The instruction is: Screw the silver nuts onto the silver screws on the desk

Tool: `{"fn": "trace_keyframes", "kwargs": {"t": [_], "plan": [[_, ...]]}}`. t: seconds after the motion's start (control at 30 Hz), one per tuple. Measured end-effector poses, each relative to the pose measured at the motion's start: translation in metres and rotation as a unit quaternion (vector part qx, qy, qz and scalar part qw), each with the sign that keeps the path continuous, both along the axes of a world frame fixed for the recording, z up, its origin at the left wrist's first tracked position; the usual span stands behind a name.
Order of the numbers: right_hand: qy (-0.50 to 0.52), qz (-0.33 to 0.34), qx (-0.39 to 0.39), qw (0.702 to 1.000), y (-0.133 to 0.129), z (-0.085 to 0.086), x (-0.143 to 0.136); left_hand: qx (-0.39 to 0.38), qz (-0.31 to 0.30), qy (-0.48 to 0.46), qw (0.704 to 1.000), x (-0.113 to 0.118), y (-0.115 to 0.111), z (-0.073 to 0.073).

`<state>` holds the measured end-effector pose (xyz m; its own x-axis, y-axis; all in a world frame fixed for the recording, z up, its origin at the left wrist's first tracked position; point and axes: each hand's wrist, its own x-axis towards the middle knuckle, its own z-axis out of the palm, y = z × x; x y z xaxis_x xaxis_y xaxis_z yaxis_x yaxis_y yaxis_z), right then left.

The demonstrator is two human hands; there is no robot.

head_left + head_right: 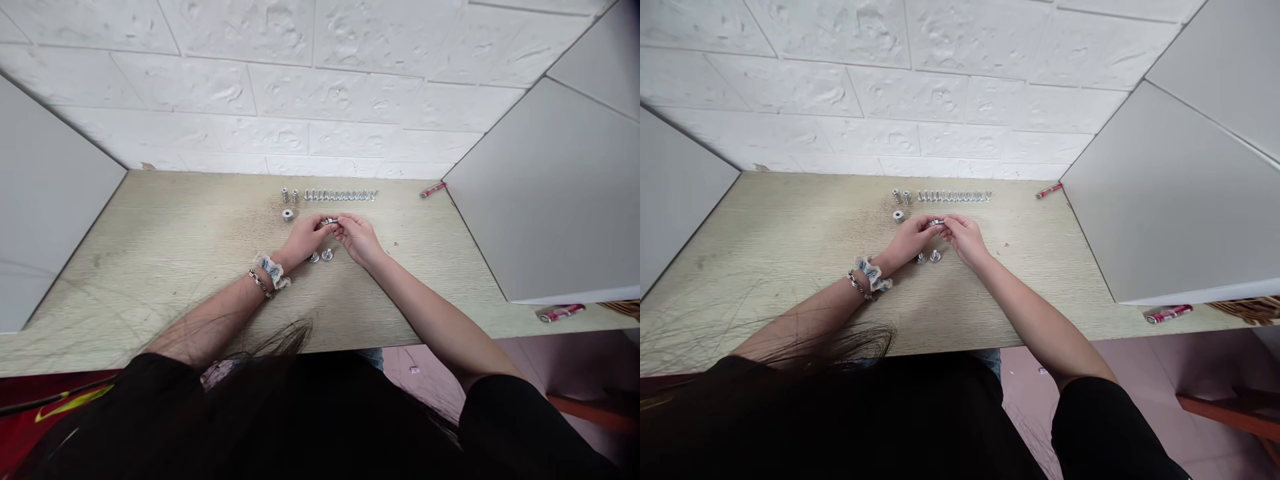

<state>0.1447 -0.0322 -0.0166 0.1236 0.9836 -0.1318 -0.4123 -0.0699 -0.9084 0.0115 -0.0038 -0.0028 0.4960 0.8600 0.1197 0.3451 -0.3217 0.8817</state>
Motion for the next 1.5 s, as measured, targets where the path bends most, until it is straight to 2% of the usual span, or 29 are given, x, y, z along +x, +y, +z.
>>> {"fn": "trace_keyframes", "kwargs": {"t": [0.13, 0.27, 0.4, 0.6, 0.73, 0.8, 1.07, 1.2, 1.33, 1.5], "plan": [[0.014, 0.006, -0.006, 1.0, 0.0, 0.003, 0.0, 0.027, 0.03, 0.01, 0.999, 0.0, -0.003, 0.004], [-0.008, 0.056, 0.002, 0.998, 0.0, 0.003, 0.0, 0.043, 0.054, 0.004, 0.998, -0.001, -0.006, 0.007], [-0.072, 0.107, 0.008, 0.992, 0.003, -0.001, 0.002, 0.044, 0.027, -0.015, 0.999, -0.002, -0.007, 0.006], [-0.094, 0.133, 0.001, 0.987, 0.004, -0.002, 0.005, 0.004, 0.0, -0.024, 1.0, -0.002, -0.005, 0.007], [-0.102, 0.125, -0.006, 0.987, 0.005, -0.002, 0.004, 0.004, -0.054, -0.013, 0.998, -0.003, -0.003, 0.007], [-0.098, 0.12, -0.008, 0.988, 0.005, -0.002, 0.004, 0.013, -0.061, 0.0, 0.998, -0.003, -0.003, 0.006], [-0.112, 0.119, 0.018, 0.986, 0.004, -0.005, 0.004, 0.037, 0.015, 0.03, 0.999, 0.001, -0.009, 0.005], [-0.171, 0.105, 0.038, 0.979, 0.002, -0.005, 0.002, 0.036, 0.043, 0.04, 0.998, 0.0, -0.01, 0.005], [-0.265, 0.081, 0.057, 0.959, -0.004, 0.0, -0.001, 0.022, 0.03, 0.03, 0.999, -0.001, -0.008, 0.003], [-0.33, 0.07, 0.074, 0.938, -0.007, 0.002, -0.001, 0.002, 0.007, 0.019, 1.0, -0.002, -0.005, 0.003]]}}
